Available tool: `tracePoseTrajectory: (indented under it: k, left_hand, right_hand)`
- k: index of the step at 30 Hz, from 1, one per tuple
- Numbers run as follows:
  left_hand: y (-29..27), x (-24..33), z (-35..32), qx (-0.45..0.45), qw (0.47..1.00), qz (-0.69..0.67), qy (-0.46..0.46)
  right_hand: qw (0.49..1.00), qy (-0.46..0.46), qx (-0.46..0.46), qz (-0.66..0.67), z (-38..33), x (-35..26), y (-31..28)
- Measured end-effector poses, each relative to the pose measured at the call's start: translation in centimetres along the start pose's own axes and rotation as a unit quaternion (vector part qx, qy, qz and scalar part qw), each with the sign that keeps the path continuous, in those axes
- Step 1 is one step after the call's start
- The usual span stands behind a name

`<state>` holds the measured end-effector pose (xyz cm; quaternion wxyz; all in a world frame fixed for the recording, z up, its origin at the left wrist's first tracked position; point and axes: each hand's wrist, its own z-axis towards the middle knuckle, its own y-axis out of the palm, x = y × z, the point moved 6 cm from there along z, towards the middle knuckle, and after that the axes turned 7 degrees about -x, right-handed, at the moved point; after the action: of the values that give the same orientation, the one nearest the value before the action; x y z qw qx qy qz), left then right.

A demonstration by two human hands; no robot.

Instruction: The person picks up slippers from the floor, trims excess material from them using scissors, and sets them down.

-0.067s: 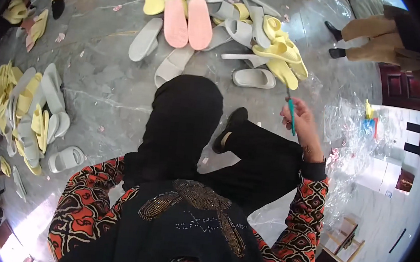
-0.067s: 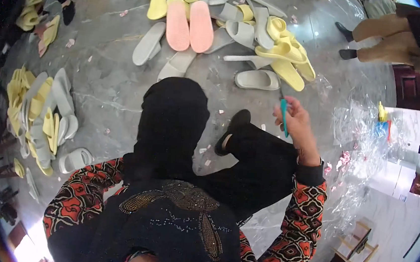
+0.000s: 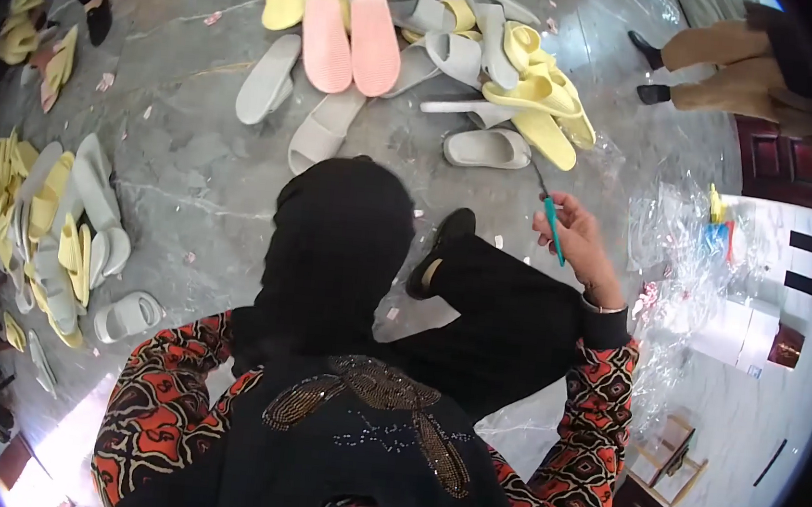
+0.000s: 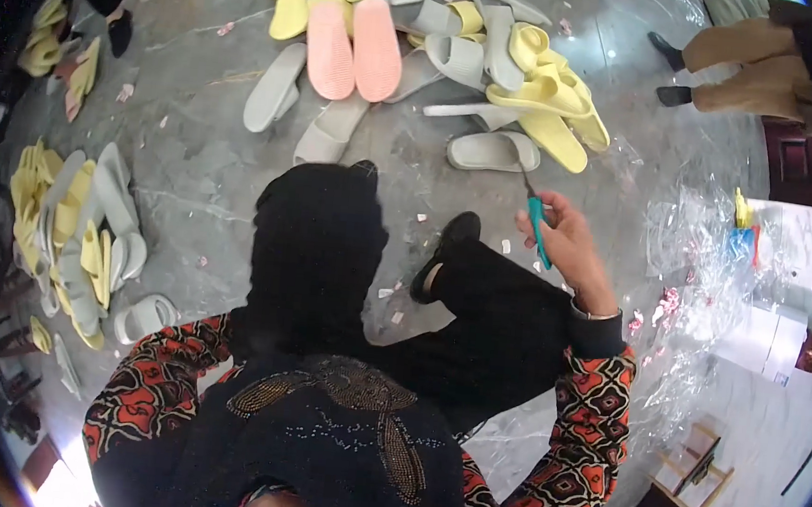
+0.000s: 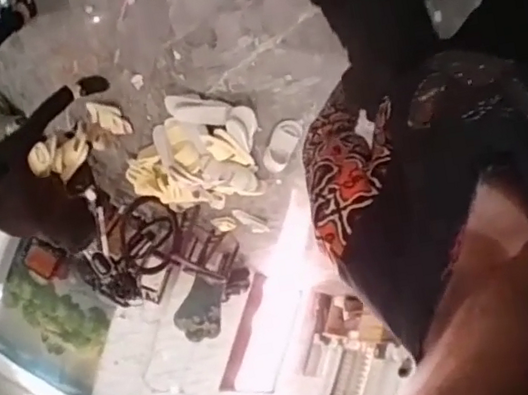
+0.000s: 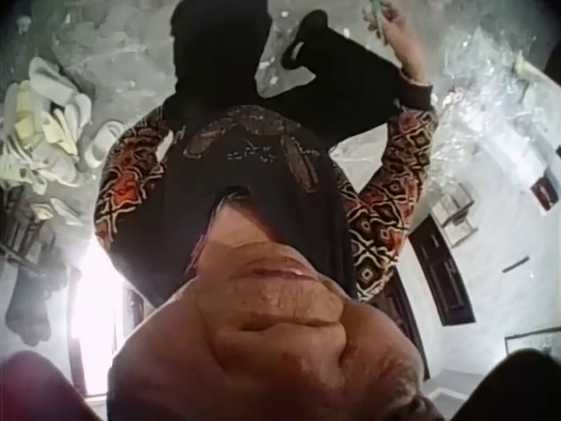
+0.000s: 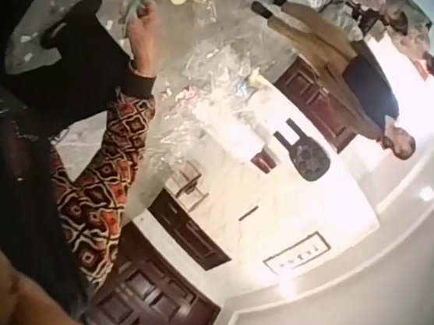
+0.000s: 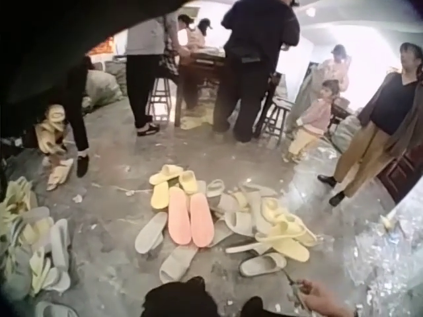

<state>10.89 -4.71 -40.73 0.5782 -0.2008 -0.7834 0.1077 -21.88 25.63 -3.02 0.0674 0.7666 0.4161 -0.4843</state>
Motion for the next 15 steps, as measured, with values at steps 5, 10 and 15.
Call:
tracePoseTrajectory:
  k: [5,10,15]
  left_hand:
    - [1.2,-1.2,6.0,-0.037,0.999,0.026,0.008]
    - [-0.1,-4.5,7.4,-0.040,0.997,0.062,-0.021]
    - [-1.3,-3.1,6.1,-0.026,0.996,0.083,-0.024]
  right_hand:
    - [0.999,0.042,-0.027,0.007,7.4,6.3,-4.1]
    - [0.988,0.045,-0.002,0.145,15.3,10.2,-3.3]
    - [0.983,0.101,-0.022,0.150,17.4,11.8,-4.6]
